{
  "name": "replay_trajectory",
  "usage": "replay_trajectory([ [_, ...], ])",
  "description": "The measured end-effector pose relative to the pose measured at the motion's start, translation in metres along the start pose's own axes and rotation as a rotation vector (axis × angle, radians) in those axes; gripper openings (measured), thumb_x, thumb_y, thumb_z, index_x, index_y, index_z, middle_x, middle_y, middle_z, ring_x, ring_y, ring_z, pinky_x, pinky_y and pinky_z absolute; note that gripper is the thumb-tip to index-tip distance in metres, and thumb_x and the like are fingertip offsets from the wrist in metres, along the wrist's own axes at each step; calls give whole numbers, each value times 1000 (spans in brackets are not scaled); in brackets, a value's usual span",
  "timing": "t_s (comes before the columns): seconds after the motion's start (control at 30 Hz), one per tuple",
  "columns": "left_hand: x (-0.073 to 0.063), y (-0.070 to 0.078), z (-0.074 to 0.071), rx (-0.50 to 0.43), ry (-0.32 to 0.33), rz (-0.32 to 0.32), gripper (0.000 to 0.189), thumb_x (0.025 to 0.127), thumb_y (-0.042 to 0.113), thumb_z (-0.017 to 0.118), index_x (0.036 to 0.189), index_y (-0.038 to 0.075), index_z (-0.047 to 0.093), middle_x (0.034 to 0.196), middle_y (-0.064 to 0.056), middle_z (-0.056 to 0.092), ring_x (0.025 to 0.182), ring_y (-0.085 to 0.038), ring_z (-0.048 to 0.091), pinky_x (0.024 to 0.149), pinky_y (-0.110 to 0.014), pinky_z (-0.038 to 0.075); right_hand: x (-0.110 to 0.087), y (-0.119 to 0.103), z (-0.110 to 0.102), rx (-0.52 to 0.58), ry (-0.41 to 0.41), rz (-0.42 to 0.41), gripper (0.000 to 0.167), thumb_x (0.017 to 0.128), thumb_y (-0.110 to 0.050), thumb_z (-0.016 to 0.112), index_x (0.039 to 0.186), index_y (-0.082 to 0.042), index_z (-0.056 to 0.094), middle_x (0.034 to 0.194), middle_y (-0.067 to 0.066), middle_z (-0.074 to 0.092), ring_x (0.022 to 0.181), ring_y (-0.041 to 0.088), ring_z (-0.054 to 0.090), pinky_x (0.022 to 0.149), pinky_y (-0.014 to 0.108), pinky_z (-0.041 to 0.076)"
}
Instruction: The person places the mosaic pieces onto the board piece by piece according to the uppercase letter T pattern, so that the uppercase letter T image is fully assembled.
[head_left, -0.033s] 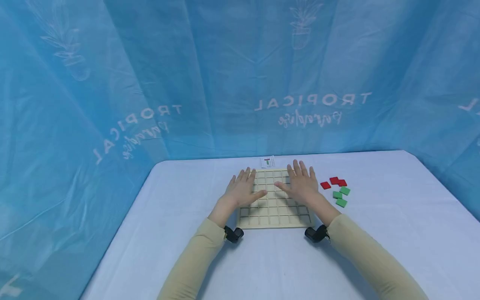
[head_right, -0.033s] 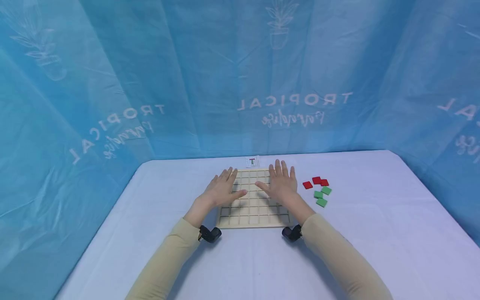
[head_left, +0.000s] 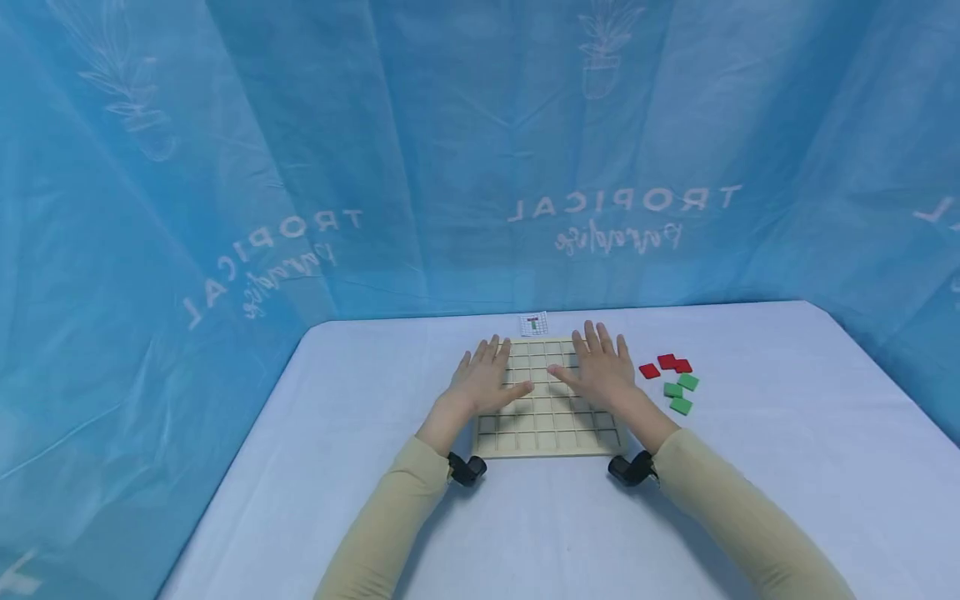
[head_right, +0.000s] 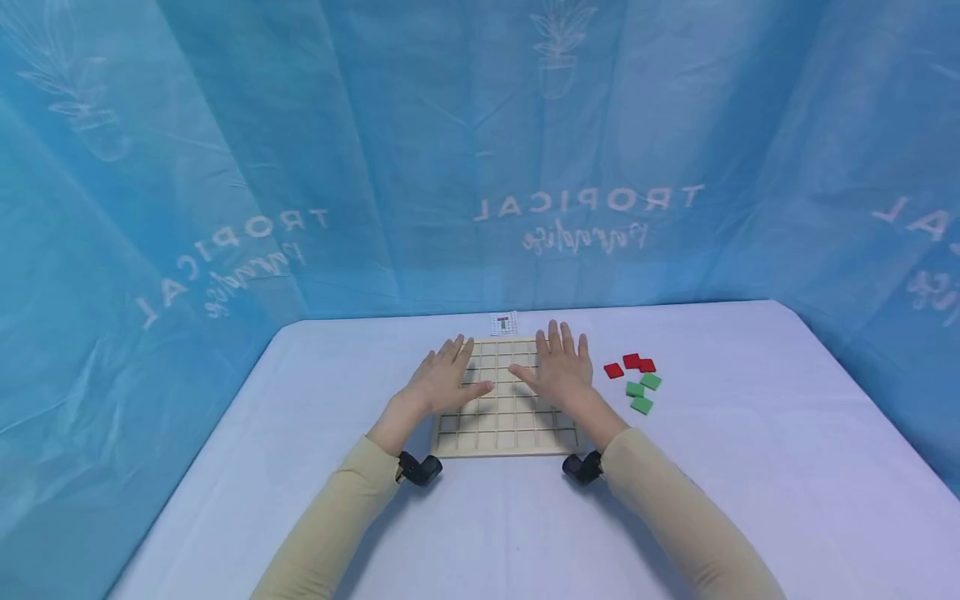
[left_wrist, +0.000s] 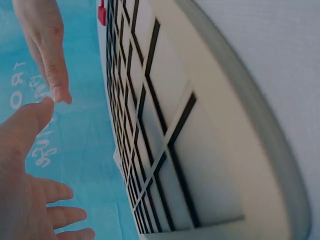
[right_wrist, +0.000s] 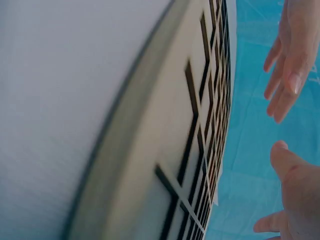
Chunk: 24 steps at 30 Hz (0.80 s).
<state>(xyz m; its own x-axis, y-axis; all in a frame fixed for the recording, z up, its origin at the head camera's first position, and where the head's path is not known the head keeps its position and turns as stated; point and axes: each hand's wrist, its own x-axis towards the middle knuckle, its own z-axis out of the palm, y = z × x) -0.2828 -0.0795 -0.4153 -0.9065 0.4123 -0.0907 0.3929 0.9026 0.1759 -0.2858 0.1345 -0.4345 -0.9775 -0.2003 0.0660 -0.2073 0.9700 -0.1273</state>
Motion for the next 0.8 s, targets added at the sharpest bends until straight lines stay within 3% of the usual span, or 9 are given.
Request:
replay_trajectory([
  [0.17,0,1,2,18,8,-1,95,86,66,46,152,9,8,156,-16,7,141,-34,6,113,-54,10,-3,0,0,17,-5,-1,89,88,-65,42,148,-2,25,154,22,11,141,37,3,111,59,-1],
  [0.3,-1,-1,1,-19,16,13,102,81,66,56,153,11,8,156,-15,8,141,-36,9,112,-56,14,-6,1,-2,18,-11,2,89,88,-65,42,149,-3,24,154,21,11,141,37,3,111,59,2],
  [0.47,-7,-14,-6,-253,16,61,100,81,52,66,152,8,11,156,-16,12,141,-32,12,111,-54,21,-9,9,-8,89,19,-18,88,89,-64,43,149,-2,25,154,22,15,140,40,7,111,60,8],
  [0.57,-14,-27,-5,-413,22,84,96,82,39,71,152,6,12,155,-16,14,142,-29,11,113,-49,18,-13,21,-13,211,76,-47,87,89,-61,47,147,0,28,152,23,19,139,41,13,109,61,13],
  [0.7,-23,-47,4,-540,48,92,91,83,28,72,151,7,15,154,-17,17,141,-31,14,113,-49,18,-19,49,-23,376,176,-72,81,89,-54,55,143,2,32,147,26,27,134,44,23,106,62,22],
  [0.8,-26,-59,15,-615,69,91,88,83,22,71,151,6,17,153,-18,20,139,-35,20,111,-51,22,-25,75,-30,480,227,-46,79,89,-48,59,142,3,33,144,27,30,131,46,27,102,63,27],
])
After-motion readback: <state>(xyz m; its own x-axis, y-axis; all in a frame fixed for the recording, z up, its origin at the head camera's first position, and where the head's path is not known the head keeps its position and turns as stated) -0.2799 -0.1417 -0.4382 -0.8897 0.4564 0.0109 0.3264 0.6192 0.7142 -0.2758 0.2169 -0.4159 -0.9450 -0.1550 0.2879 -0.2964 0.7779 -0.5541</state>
